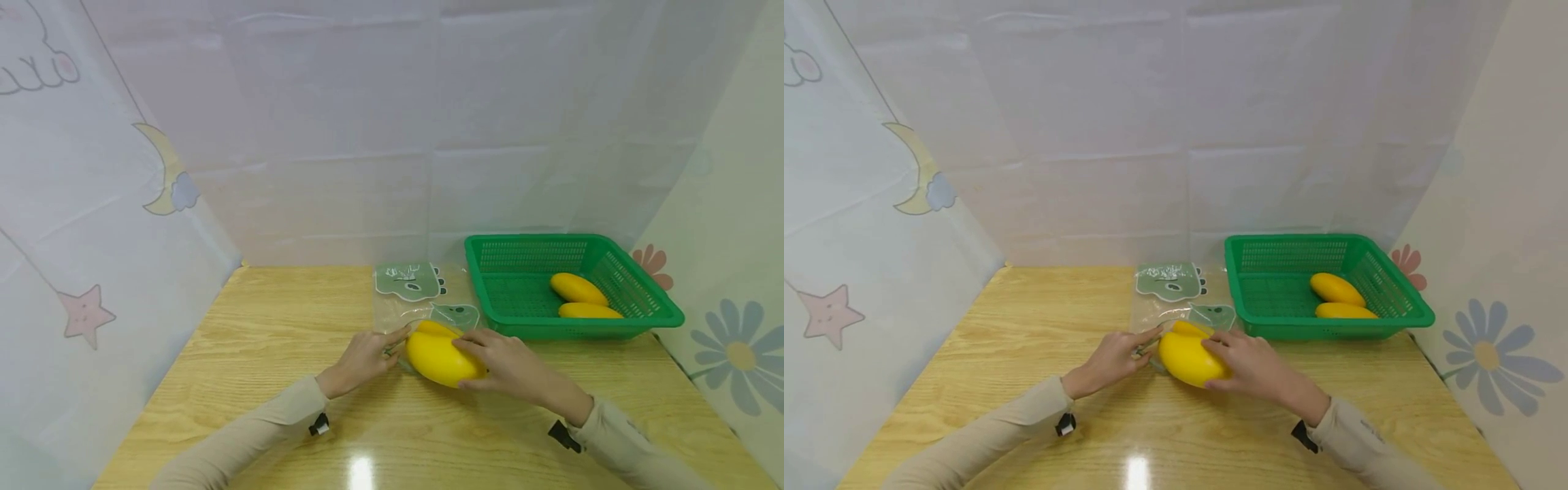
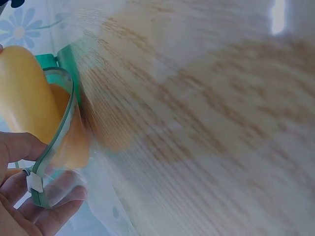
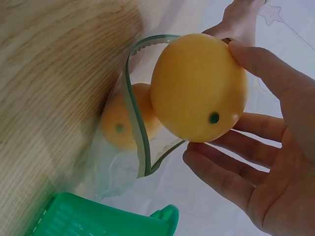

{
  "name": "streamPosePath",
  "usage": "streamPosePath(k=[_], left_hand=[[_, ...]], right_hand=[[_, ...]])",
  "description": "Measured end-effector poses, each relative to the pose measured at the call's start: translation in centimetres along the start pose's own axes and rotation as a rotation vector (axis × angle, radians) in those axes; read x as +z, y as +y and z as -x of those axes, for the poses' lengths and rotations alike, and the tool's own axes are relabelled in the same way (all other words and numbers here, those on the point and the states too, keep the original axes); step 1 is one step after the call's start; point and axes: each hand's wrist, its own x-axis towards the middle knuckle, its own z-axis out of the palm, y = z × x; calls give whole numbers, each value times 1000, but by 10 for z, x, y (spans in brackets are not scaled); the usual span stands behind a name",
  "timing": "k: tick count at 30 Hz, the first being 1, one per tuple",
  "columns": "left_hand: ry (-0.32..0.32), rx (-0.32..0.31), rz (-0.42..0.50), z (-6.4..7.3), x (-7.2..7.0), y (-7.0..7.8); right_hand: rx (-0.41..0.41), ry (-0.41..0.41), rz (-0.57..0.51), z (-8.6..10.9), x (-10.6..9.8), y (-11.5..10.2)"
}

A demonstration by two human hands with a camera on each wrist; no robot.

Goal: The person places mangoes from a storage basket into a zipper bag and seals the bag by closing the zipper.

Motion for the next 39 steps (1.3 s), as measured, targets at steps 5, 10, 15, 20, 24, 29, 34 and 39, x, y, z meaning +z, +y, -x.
streamPosePath(k=[5, 10, 15, 20, 24, 29, 34, 39], left_hand=[[6, 3, 9, 1, 1, 0], [22, 21, 4, 0, 2, -1], [37, 35, 10, -1, 2, -1], [37, 36, 12, 0, 2, -2], [38, 32, 11, 0, 3, -2], [31, 28, -1, 0, 2, -2], [30, 26, 0, -1, 2, -1], [27, 27, 6, -1, 2, -2]], right_hand=[[3, 3, 41, -1, 4, -4], [-12, 28, 68, -3, 4, -9], [-23, 50, 90, -4, 5, -11], [-36, 51, 116, -4, 5, -12], [-52, 67, 175, -5, 7, -11], [-56, 79, 236, -7, 10, -10], [-60, 82, 274, -8, 10, -10], [-63, 90, 305, -8, 11, -10]])
